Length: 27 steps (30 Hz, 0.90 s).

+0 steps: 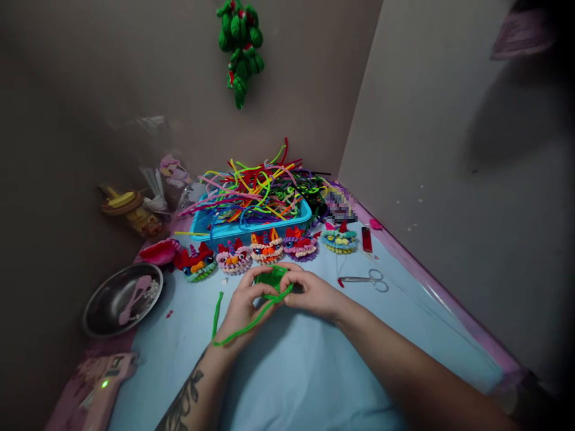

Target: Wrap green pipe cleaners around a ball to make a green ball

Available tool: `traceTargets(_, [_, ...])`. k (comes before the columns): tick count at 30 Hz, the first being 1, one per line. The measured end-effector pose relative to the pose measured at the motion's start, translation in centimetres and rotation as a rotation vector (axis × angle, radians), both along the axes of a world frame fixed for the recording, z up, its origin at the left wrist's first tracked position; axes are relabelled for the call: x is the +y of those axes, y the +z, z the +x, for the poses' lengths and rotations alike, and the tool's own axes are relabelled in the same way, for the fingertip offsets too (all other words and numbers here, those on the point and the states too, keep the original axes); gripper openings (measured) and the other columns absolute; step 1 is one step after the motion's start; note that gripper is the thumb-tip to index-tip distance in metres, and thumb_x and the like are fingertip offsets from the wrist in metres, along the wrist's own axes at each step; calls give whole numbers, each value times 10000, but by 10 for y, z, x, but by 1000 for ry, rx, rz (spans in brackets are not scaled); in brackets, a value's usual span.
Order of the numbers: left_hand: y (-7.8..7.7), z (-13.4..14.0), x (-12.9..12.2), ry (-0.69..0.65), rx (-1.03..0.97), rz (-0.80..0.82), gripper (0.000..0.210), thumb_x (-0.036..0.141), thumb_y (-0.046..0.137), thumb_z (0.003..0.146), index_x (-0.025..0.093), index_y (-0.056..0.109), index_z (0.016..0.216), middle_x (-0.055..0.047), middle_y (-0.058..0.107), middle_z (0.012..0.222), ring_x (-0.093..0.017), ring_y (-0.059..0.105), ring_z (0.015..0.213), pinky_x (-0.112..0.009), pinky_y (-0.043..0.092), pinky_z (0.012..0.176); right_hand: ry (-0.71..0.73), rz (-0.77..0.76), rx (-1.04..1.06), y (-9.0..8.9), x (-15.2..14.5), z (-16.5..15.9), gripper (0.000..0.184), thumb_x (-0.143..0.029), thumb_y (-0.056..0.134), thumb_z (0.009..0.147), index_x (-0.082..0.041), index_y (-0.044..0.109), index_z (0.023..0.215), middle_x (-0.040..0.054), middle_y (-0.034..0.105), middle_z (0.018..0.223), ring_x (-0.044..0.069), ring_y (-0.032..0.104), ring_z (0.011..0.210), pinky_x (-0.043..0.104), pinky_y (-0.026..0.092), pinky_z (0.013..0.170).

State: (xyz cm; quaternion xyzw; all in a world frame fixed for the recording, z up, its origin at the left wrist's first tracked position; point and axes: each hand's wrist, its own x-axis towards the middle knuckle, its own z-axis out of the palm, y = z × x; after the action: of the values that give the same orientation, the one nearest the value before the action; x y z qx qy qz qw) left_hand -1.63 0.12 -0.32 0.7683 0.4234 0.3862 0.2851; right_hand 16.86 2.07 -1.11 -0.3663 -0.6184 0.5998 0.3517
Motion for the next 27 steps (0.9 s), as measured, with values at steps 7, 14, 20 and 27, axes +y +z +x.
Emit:
traceTargets(7, [-2,-1,0,12,-59,-89,26,207,675,759,185,688,753,-102,538,1123,-222,560,1061,-352,460,908,-36,11,13,-2,0,-2,118,-114,650,612,-184,592,687,95,468,1288,270,381,1295,391,310,1033])
traceTargets(14, [-10,-2,1,86,-170,-251,84,260,697,739,177,687,747,-96,523,1119,-220,577,1034,-336,477,868,-190,235,-137,-2,-4,-6,118,-107,660,661,-200,597,699,93,449,1336,236,392,1297,383,294,1051])
traceTargets(20, [-2,-3,-1,58,-291,-465,154,319,734,700,171,695,715,-96,531,1154,-238,560,1085,-322,469,884,-44,218,-132,4,1,2,77,-131,672,690,-187,624,711,99,447,1366,253,412,1288,401,299,1048])
traceTargets(27, [-1,-2,-3,-7,-447,-668,208,331,806,606,164,707,681,-101,577,1130,-262,566,1090,-350,477,890,130,328,-206,7,5,11,101,-143,564,801,-183,636,743,91,474,1307,245,449,1239,432,313,1030])
